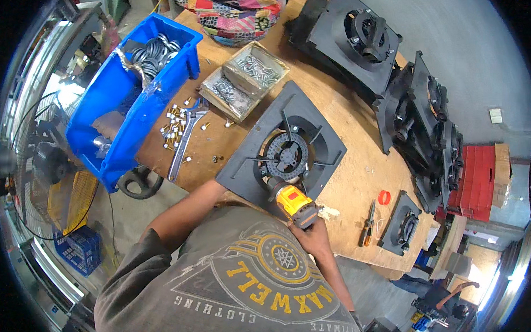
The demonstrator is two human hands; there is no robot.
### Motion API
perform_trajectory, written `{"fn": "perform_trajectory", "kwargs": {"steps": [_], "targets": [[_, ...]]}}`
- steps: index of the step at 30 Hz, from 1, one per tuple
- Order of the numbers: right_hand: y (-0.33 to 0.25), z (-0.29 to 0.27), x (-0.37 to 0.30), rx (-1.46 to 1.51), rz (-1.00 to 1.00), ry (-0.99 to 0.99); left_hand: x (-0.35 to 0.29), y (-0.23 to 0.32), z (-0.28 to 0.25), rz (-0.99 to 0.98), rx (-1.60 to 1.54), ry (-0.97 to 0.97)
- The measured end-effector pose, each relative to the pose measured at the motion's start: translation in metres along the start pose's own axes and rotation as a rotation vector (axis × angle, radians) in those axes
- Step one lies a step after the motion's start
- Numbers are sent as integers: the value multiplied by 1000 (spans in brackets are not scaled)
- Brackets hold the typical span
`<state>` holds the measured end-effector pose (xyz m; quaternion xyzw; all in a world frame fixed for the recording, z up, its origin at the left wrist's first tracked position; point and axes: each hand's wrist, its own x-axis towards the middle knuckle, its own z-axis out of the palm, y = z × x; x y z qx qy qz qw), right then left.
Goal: The person assembles black plastic fan housings on a wooden workbench. They place circular fan components into housings, secure them with screws using a cordless drill, and tighten fasteners with a ratchet wrench. The person handles multiple housings sequentially, placing completed units aside.
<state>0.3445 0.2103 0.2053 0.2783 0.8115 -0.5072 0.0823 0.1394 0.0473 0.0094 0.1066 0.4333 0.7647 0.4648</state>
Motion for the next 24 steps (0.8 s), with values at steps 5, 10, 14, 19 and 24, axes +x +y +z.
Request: {"fn": "perform_trajectory", "kwargs": {"steps": [5, 10, 14, 19, 24], "targets": [[0, -1, 0, -101, 7, -22, 4, -2, -2, -12, 6, -30], [-8, -1, 2, -196, 7, -31, 3, 1, -4, -22, 20, -45], [-15, -1, 2, -184, 18, -18, 2, 4, -4, -24, 37, -61], [-19, -4, 7, -107, 32, -120, 0, 5, -1, -28, 52, -82], [-32, -9, 16, -207, -63, -103, -1, 8, 1, -24, 72, -93]]}}
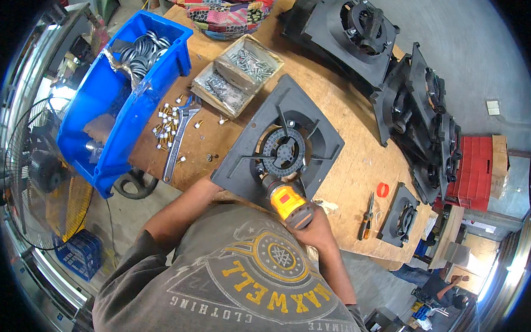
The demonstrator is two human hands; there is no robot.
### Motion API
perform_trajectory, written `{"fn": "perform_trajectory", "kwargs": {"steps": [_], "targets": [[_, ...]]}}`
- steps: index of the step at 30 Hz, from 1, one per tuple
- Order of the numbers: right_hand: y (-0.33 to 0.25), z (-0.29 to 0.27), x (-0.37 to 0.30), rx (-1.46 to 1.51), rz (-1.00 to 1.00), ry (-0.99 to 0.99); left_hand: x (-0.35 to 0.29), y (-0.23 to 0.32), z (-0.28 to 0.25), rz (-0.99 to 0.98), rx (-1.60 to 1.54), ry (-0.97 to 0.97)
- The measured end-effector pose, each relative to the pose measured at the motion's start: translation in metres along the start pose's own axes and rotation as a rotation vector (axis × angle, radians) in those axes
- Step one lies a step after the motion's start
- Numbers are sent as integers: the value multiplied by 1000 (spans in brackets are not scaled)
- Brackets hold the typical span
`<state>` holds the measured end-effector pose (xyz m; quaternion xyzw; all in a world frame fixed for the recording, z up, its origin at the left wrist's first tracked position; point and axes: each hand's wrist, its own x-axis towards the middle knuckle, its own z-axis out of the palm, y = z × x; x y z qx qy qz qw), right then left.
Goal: The person assembles black plastic fan housings on a wooden workbench. They place circular fan components into housings, secure them with screws using a cordless drill, and tighten fasteners with a ratchet wrench. The person handles multiple housings sequentially, placing completed units aside.
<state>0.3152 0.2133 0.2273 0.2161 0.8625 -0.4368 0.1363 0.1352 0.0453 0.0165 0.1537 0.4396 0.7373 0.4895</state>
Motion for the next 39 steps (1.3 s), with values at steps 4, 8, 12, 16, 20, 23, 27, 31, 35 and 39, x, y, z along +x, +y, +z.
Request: {"fn": "perform_trajectory", "kwargs": {"steps": [4, 8, 12, 16, 20, 23, 27, 31, 35, 39], "targets": [[-7, -7, 4, -262, -148, 34, 0, 4, 0, 2, 21, -9], [2, -8, 9, -94, -115, 41, 1, 6, 0, 3, 29, -29], [13, -4, 11, 61, -38, 29, 2, 8, -1, 1, 42, -45], [13, -5, 12, 18, -118, 48, 2, 11, -1, 1, 50, -57], [6, -7, 14, -1, -46, 48, 1, 12, -1, 2, 58, -69], [3, -9, 16, -33, -51, 42, 1, 14, -1, 5, 67, -75], [2, -12, 17, -101, -37, 14, -1, 16, 0, 7, 74, -82], [-2, -13, 18, -72, -22, 18, -1, 16, 1, 13, 83, -87], [-9, -12, 19, -71, -49, 33, -2, 15, 2, 17, 91, -90], [-13, -17, 20, -161, -117, 45, -3, 15, 2, 24, 92, -91]]}}
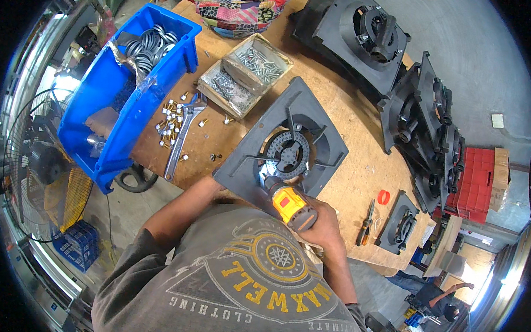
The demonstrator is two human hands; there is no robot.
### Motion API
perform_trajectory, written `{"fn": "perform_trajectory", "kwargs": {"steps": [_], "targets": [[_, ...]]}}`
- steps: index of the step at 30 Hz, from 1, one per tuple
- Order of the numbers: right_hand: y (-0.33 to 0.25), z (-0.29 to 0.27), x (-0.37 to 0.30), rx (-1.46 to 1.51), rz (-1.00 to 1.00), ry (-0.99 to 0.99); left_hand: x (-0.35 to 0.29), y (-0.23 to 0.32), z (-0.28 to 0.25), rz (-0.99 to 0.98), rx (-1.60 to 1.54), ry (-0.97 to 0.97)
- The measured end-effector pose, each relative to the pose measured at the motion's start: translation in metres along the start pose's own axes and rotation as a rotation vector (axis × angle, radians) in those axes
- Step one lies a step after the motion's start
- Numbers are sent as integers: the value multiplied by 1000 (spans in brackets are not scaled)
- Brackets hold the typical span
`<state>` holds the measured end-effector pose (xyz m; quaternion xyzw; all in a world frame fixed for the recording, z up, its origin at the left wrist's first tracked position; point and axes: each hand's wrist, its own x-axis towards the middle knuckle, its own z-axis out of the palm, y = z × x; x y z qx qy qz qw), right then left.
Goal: The person assembles black plastic fan housings on a wooden workbench. They place circular fan components into housings, secure them with screws using a cordless drill, and tighten fasteners with a ratchet wrench. The person handles multiple housings sequentially, placing completed units aside.
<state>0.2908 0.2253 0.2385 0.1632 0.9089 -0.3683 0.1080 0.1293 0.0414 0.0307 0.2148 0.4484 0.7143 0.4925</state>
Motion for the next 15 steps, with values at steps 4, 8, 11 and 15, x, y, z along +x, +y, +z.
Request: {"fn": "perform_trajectory", "kwargs": {"steps": [4, 8, 11, 15], "targets": [[4, -4, 1, 120, 88, -91, 0, -2, -1, 4, 15, -4], [12, 0, 3, 183, 141, -62, -6, -5, -3, 10, 35, -4], [17, 1, 4, 138, 163, -78, -16, 9, -7, -19, 52, 42], [15, 0, 1, 177, 187, -92, -22, 66, -19, -442, -520, 360]]}}
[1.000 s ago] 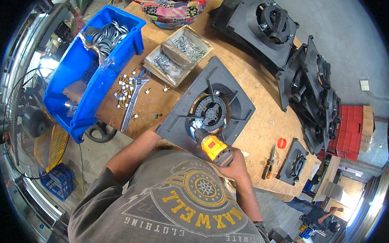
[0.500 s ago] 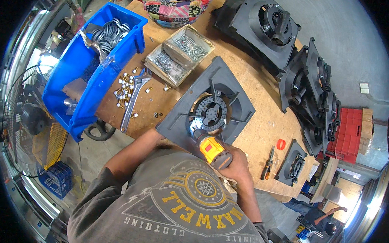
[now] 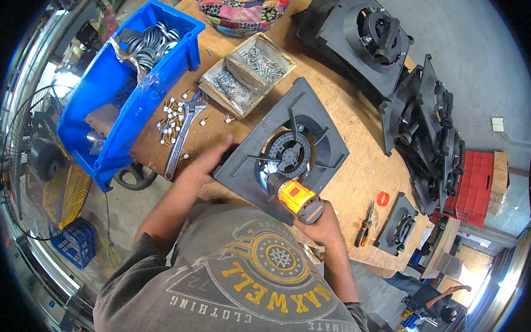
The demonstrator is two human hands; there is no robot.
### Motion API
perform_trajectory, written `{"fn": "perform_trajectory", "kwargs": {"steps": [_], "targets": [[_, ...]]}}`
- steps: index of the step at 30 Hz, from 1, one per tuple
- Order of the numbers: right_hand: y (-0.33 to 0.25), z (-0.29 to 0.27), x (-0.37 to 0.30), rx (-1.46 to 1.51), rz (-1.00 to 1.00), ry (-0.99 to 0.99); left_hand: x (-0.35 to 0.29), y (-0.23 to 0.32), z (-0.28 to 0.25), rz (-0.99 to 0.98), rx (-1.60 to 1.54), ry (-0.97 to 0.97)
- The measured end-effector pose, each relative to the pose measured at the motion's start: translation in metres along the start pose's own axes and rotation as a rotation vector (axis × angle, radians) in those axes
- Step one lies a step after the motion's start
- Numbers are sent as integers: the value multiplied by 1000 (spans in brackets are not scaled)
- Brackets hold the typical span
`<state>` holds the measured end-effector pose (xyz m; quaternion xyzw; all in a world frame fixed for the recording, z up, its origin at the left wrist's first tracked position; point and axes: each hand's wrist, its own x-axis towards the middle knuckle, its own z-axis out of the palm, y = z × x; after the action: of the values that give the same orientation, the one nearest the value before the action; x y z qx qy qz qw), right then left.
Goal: The person assembles black plastic fan housings on a wooden workbench. They place circular fan components into housings, secure them with screws using a cordless drill, and tighten fasteners with a ratchet wrench. The person handles multiple housings sequentially, placing completed units aside.
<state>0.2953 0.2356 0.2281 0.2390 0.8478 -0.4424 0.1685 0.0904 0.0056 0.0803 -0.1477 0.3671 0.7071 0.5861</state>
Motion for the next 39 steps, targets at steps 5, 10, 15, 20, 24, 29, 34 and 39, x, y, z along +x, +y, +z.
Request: {"fn": "perform_trajectory", "kwargs": {"steps": [5, 10, 15, 20, 24, 29, 34, 39], "targets": [[-6, 16, -4, 159, -8, 68, -16, 43, 52, -32, 465, -77], [2, 15, -3, -32, -77, 49, -17, 43, 65, -169, 515, -83], [10, 14, -1, -12, -29, 64, -8, 37, 56, -83, 547, -124], [7, 14, 1, 50, -61, 66, -6, 38, 49, 5, 635, 30], [11, 0, -17, 197, -11, 18, -16, 51, 25, 279, 1182, 324], [23, -17, -39, 316, 10, 158, -42, 35, -4, 440, 1832, 536], [25, -31, -29, 298, 103, 333, -42, 21, -13, 453, 1956, 493], [26, -36, -6, 396, 103, 318, -47, 22, -7, 392, 1904, 536]]}}
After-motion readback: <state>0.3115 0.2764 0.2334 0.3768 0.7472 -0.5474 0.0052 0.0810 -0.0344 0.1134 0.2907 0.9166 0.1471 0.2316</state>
